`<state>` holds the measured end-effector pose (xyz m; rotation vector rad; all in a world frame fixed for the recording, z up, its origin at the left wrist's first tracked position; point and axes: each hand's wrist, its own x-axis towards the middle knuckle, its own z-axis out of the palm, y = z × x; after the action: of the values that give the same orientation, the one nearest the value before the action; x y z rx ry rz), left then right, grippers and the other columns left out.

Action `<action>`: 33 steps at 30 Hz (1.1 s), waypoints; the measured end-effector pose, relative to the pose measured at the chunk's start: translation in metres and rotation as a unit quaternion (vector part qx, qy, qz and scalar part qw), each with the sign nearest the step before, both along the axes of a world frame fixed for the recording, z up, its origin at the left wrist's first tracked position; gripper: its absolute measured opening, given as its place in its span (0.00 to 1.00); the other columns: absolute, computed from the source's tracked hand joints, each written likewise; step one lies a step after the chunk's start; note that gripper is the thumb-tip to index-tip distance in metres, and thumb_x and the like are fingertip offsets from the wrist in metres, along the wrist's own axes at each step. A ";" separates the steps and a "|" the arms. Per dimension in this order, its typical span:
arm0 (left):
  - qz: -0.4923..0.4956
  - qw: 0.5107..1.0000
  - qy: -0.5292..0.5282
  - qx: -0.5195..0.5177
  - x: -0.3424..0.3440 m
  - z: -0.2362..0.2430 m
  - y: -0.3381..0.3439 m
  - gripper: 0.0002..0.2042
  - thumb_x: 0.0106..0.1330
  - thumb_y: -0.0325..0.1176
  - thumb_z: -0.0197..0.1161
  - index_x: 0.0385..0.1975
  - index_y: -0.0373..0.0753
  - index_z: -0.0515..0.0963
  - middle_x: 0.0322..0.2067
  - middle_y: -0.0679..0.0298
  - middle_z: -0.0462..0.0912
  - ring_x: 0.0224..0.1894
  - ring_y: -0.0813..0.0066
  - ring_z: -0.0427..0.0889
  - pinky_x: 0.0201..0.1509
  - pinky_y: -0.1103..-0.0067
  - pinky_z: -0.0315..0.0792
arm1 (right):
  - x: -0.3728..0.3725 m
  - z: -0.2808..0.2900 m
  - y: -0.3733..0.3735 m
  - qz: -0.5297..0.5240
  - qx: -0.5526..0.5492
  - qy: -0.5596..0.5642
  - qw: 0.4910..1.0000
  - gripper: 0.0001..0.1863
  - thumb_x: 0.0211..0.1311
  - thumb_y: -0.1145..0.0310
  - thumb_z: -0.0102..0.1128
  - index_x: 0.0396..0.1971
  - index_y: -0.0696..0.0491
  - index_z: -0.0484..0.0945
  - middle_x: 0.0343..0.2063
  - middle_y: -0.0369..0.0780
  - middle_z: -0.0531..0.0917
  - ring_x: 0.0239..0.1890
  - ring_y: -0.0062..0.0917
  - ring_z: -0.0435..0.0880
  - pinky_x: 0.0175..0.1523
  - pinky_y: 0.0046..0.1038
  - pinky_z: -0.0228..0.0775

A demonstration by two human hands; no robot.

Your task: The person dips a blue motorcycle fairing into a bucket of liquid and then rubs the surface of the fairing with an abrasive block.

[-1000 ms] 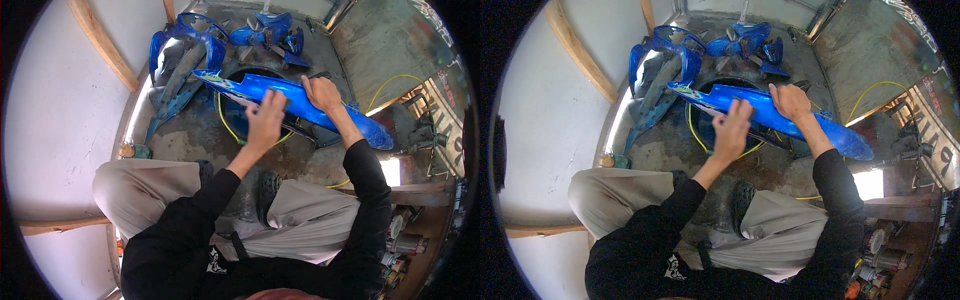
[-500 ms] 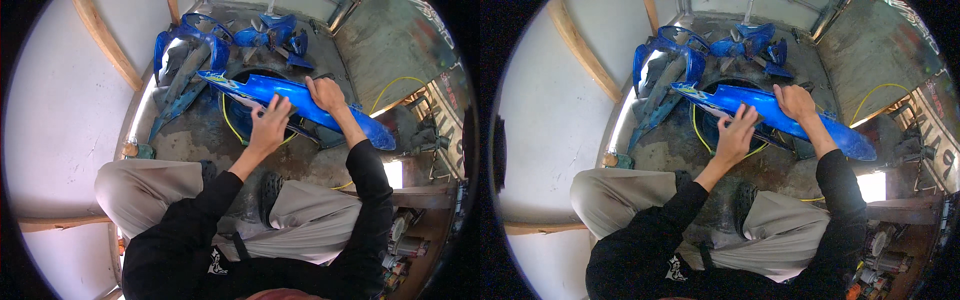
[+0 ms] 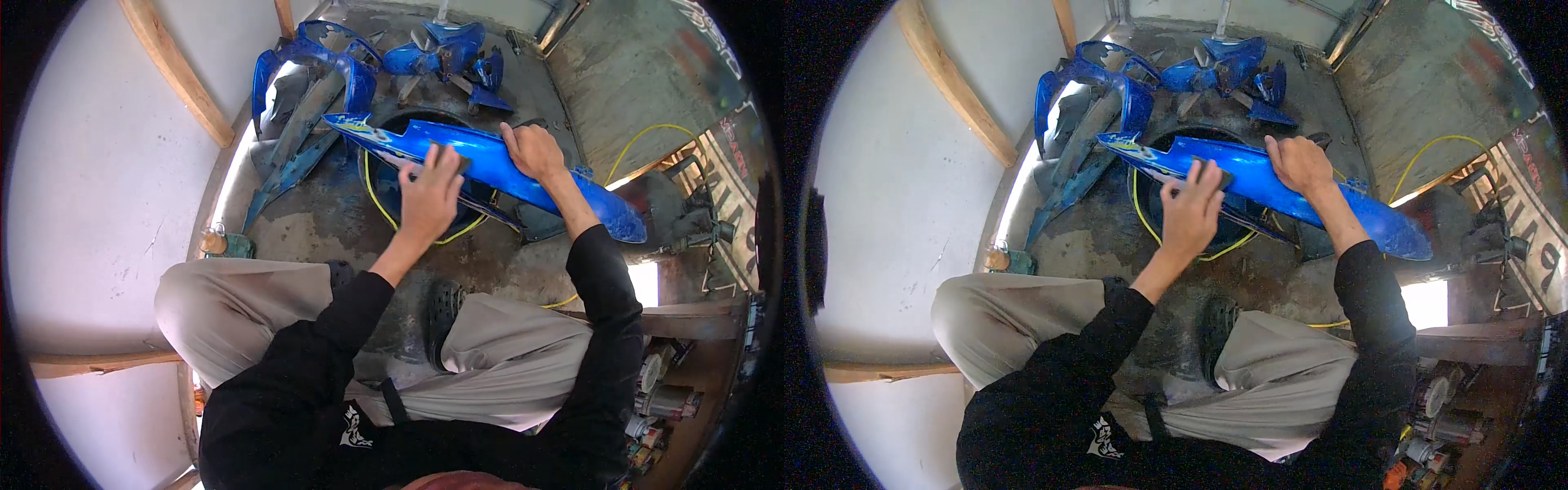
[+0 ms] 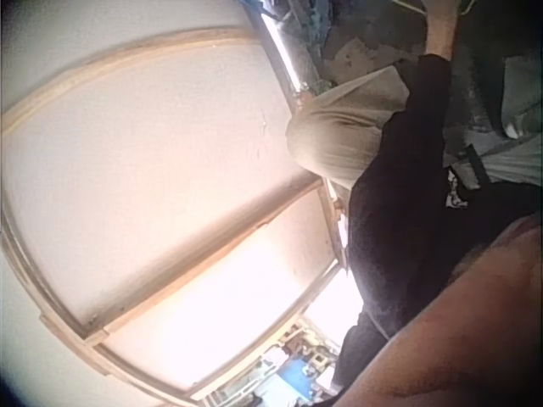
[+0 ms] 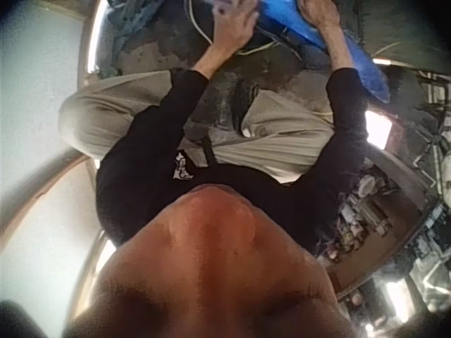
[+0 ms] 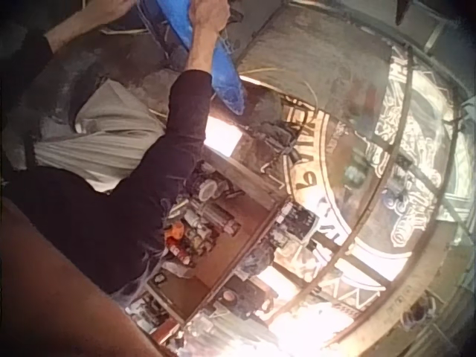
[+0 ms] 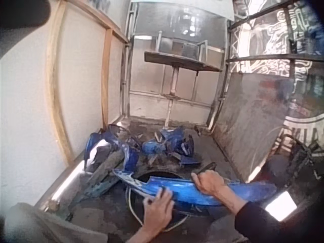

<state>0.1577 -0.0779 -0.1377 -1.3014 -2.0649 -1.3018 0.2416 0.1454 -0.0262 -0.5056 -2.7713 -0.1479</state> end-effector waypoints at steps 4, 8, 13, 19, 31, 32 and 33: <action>0.059 0.998 0.019 -0.015 -0.034 -0.011 -0.009 0.18 0.77 0.38 0.58 0.63 0.45 0.79 0.66 0.62 0.80 0.72 0.65 0.73 0.69 0.50 0.56 | -0.003 0.004 -0.001 0.000 -0.015 -0.003 1.000 0.34 0.81 0.49 0.46 0.23 0.60 0.86 0.28 0.60 0.85 0.34 0.59 0.87 0.46 0.54 0.80; 0.157 0.985 -0.008 -0.064 -0.098 -0.026 -0.030 0.18 0.78 0.38 0.56 0.64 0.44 0.78 0.65 0.60 0.81 0.71 0.62 0.74 0.69 0.50 0.57 | -0.007 0.010 -0.010 -0.009 -0.037 -0.015 0.999 0.34 0.81 0.49 0.45 0.23 0.60 0.86 0.28 0.60 0.85 0.35 0.59 0.87 0.48 0.54 0.80; 0.049 0.998 0.028 -0.022 -0.025 -0.004 -0.005 0.18 0.77 0.35 0.58 0.62 0.37 0.79 0.64 0.58 0.82 0.71 0.57 0.74 0.71 0.57 0.59 | -0.001 0.004 0.000 -0.011 -0.027 -0.019 0.999 0.33 0.81 0.49 0.45 0.25 0.59 0.87 0.28 0.60 0.85 0.35 0.59 0.87 0.49 0.55 0.80; 0.060 0.997 0.053 0.005 -0.047 -0.017 -0.011 0.16 0.78 0.36 0.58 0.61 0.42 0.81 0.62 0.60 0.84 0.69 0.61 0.77 0.69 0.54 0.61 | -0.001 0.004 -0.001 0.002 -0.023 0.004 1.000 0.33 0.81 0.50 0.45 0.24 0.60 0.87 0.28 0.60 0.85 0.35 0.59 0.87 0.48 0.55 0.79; -0.029 0.999 0.045 0.001 0.001 -0.001 -0.002 0.17 0.76 0.36 0.59 0.61 0.39 0.80 0.63 0.59 0.80 0.72 0.59 0.72 0.72 0.52 0.59 | -0.003 -0.001 0.004 -0.014 -0.032 -0.012 0.999 0.34 0.81 0.49 0.45 0.23 0.60 0.87 0.28 0.60 0.86 0.35 0.59 0.87 0.48 0.55 0.80; -0.023 0.999 0.039 -0.011 -0.004 -0.002 -0.006 0.17 0.77 0.35 0.57 0.62 0.40 0.79 0.64 0.60 0.81 0.72 0.60 0.72 0.73 0.51 0.55 | -0.001 -0.003 0.005 -0.017 -0.031 -0.003 0.999 0.34 0.81 0.48 0.46 0.23 0.60 0.87 0.28 0.60 0.86 0.35 0.59 0.87 0.48 0.55 0.80; -0.020 0.999 0.033 -0.023 -0.012 -0.004 -0.007 0.17 0.79 0.34 0.55 0.64 0.41 0.79 0.65 0.61 0.82 0.73 0.60 0.73 0.75 0.51 0.52 | 0.002 -0.003 0.007 -0.021 -0.029 -0.004 0.999 0.34 0.81 0.48 0.46 0.23 0.60 0.87 0.28 0.60 0.86 0.35 0.59 0.87 0.48 0.55 0.80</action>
<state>0.1454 -0.0847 -0.1415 -1.3944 -2.0439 -1.2173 0.2440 0.1524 -0.0288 -0.5781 -2.7810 -0.0786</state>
